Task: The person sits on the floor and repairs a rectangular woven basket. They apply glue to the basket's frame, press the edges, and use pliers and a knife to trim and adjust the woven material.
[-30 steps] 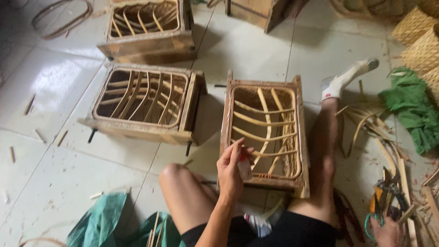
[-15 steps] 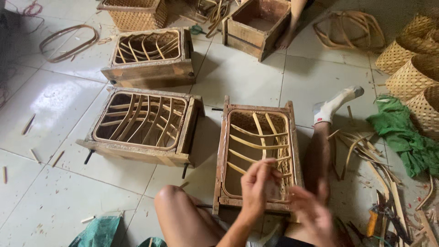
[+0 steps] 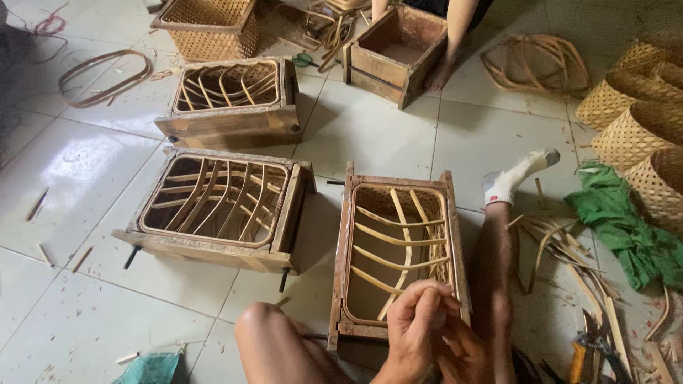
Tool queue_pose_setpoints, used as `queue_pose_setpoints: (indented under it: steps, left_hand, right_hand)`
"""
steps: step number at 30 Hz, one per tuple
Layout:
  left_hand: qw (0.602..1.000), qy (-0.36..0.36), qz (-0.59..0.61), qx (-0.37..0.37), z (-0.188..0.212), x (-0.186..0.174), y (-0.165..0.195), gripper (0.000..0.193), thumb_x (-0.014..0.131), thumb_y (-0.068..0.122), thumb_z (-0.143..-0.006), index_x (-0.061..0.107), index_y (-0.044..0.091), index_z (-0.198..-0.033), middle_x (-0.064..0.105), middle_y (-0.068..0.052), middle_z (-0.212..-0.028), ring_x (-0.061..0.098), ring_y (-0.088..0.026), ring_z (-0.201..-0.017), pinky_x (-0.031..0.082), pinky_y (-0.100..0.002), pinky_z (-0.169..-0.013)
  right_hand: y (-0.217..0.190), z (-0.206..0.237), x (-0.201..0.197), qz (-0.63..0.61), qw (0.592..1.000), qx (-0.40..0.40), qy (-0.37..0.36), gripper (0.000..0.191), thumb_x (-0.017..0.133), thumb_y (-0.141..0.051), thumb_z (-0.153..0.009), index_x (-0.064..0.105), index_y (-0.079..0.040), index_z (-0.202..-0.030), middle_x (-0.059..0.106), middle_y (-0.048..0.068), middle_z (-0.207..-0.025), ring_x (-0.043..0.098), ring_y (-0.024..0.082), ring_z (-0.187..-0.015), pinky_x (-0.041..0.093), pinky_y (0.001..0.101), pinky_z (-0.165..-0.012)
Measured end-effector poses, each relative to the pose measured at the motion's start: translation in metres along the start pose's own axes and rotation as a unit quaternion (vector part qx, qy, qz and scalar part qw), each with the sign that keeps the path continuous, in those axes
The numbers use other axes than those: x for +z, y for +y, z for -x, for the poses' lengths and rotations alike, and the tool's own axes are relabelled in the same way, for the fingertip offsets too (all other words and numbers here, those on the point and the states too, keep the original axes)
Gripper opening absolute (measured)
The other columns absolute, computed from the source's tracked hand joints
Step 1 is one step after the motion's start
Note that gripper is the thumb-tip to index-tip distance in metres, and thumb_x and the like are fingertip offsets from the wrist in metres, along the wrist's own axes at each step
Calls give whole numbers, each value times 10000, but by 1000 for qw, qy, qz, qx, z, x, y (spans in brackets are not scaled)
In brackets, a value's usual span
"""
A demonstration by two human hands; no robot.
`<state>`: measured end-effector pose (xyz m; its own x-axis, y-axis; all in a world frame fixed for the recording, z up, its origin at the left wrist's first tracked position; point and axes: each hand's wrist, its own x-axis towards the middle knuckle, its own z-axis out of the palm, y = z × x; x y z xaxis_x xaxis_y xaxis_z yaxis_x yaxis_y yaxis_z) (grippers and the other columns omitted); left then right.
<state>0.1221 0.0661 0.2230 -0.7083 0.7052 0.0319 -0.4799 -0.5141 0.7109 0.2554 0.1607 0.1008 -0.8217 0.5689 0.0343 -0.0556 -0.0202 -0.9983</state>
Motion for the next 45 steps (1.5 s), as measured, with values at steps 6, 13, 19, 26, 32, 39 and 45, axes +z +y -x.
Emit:
queue_pose_setpoints:
  steps: [6, 13, 19, 26, 32, 39, 45]
  left_hand:
    - [1000, 4, -16, 27, 1, -4, -7, 231, 524, 105, -1108, 696, -48, -1124, 724, -92, -899, 529, -56, -670, 423, -189, -590]
    - [996, 43, -67, 38, -17, -9, 0, 311, 516, 99, -1039, 620, 43, -1326, 711, -40, -990, 601, -62, -783, 516, -210, -683]
    - [953, 40, -260, 149, -38, -22, 9, 337, 538, 53, -1107, 641, -14, -1421, 659, -155, -1220, 603, -213, -1119, 483, -324, -974]
    - [821, 120, -519, 207, -40, -119, 17, 553, 678, 113, -988, 484, 26, -1498, 584, -204, -1454, 565, -325, -1356, 448, -410, -1150]
    - [770, 160, -618, 2, -28, -198, -1, 615, 746, 156, -951, 467, 0, -1476, 528, -250, -1445, 528, -329, -1341, 448, -406, -1106]
    - [879, 200, -424, -92, -22, -226, -34, 553, 723, 131, -924, 558, 0, -1435, 586, -156, -1456, 581, -229, -1311, 462, -343, -1089]
    - [898, 228, -350, -140, -29, -230, -33, 555, 704, 110, -924, 548, 3, -1445, 571, -115, -1484, 556, -200, -1344, 434, -325, -1117]
  right_hand:
    - [13, -3, 8, 72, 997, -40, 4, 485, 661, 27, -916, 559, 86, -1387, 504, 208, -1536, 533, 304, -1421, 473, 452, -1131]
    - [-60, -41, 35, 221, 972, 6, 84, 576, 741, -48, -833, 576, -11, -1384, 722, 151, -1280, 751, 256, -1134, 665, 351, -875]
    - [-111, -72, 50, 322, 943, -83, 26, 570, 743, -109, -802, 591, -4, -1341, 712, 171, -1208, 735, 266, -1016, 616, 349, -801]
    - [-59, -175, -24, 419, 897, -123, 72, 381, 764, -333, -959, 706, -91, -1248, 746, 96, -1099, 694, 167, -851, 615, 330, -675]
    - [-10, -290, -67, 581, 806, -111, 17, 431, 850, -265, -875, 729, -62, -1235, 704, 130, -1086, 668, 239, -868, 557, 391, -761]
    - [26, -346, -57, 572, 805, -150, -45, 406, 856, -215, -902, 727, -72, -1260, 687, 127, -1149, 652, 274, -1048, 530, 398, -877]
    - [19, -359, -41, 604, 778, -159, -69, 384, 869, -221, -880, 736, -81, -1212, 664, 108, -1061, 631, 277, -1002, 531, 416, -858]
